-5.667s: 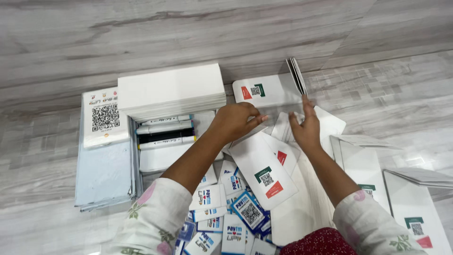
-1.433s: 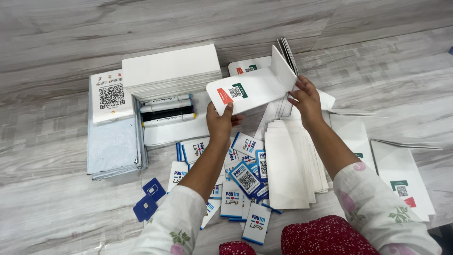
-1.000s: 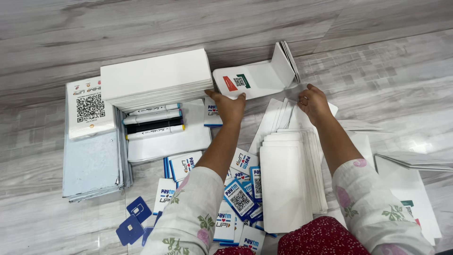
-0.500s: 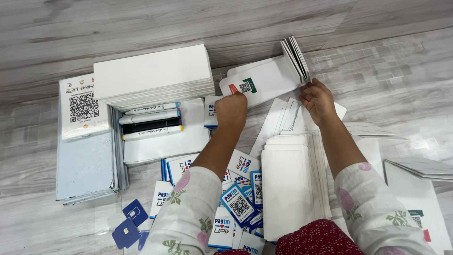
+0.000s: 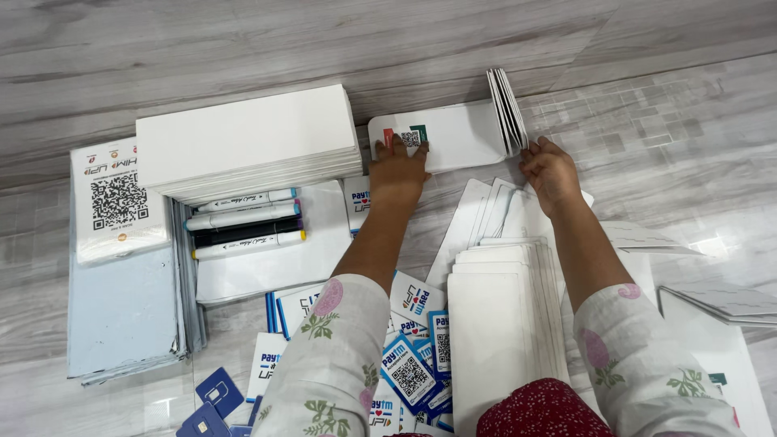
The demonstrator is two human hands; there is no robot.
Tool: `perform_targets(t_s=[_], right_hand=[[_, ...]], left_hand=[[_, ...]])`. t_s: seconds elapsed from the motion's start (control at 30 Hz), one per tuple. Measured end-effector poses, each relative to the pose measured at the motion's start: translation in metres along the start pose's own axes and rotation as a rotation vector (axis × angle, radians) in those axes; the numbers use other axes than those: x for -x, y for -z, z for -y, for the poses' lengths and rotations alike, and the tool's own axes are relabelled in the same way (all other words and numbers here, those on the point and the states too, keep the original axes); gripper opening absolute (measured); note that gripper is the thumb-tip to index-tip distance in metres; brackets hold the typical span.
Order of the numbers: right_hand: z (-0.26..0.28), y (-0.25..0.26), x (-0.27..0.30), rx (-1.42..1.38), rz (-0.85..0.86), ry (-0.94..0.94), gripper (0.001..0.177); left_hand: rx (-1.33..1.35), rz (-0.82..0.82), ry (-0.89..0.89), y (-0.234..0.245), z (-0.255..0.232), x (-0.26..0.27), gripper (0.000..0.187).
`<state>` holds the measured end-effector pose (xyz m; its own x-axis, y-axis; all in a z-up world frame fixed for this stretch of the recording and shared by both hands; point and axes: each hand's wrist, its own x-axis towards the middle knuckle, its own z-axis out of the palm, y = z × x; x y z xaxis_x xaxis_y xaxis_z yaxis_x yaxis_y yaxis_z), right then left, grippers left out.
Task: The person assembles payment kits by placing small cards into white paper holders and stacking them. They handle multiple cards and holders, organizing them into neat piles on the floor.
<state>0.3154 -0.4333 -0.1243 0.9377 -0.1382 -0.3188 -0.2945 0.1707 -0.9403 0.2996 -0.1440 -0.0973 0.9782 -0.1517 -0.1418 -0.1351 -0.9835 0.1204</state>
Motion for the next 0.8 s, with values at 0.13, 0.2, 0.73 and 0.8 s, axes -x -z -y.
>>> perform_targets(t_s=[0.13, 0.2, 0.73, 0.8], right_hand=[[0.016, -0.022, 0.011, 0.113, -0.008, -0.059, 0.083], [0.017, -0.033, 0.013, 0.194, 0.041, -0.033, 0.084], [0.019, -0.036, 0.075, 0.946, 0.269, 0.247, 0.070], [0.025, -0.027, 0.115, 1.088, 0.283, 0.319, 0.071]], left_hand=[[0.004, 0.115, 0.007, 0.015, 0.002, -0.005, 0.068], [-0.012, 0.144, -0.014, 0.016, 0.005, -0.008, 0.067], [0.194, 0.080, -0.113, 0.016, 0.007, 0.060, 0.061], [0.248, 0.031, -0.209, 0.010, 0.009, 0.093, 0.057]])
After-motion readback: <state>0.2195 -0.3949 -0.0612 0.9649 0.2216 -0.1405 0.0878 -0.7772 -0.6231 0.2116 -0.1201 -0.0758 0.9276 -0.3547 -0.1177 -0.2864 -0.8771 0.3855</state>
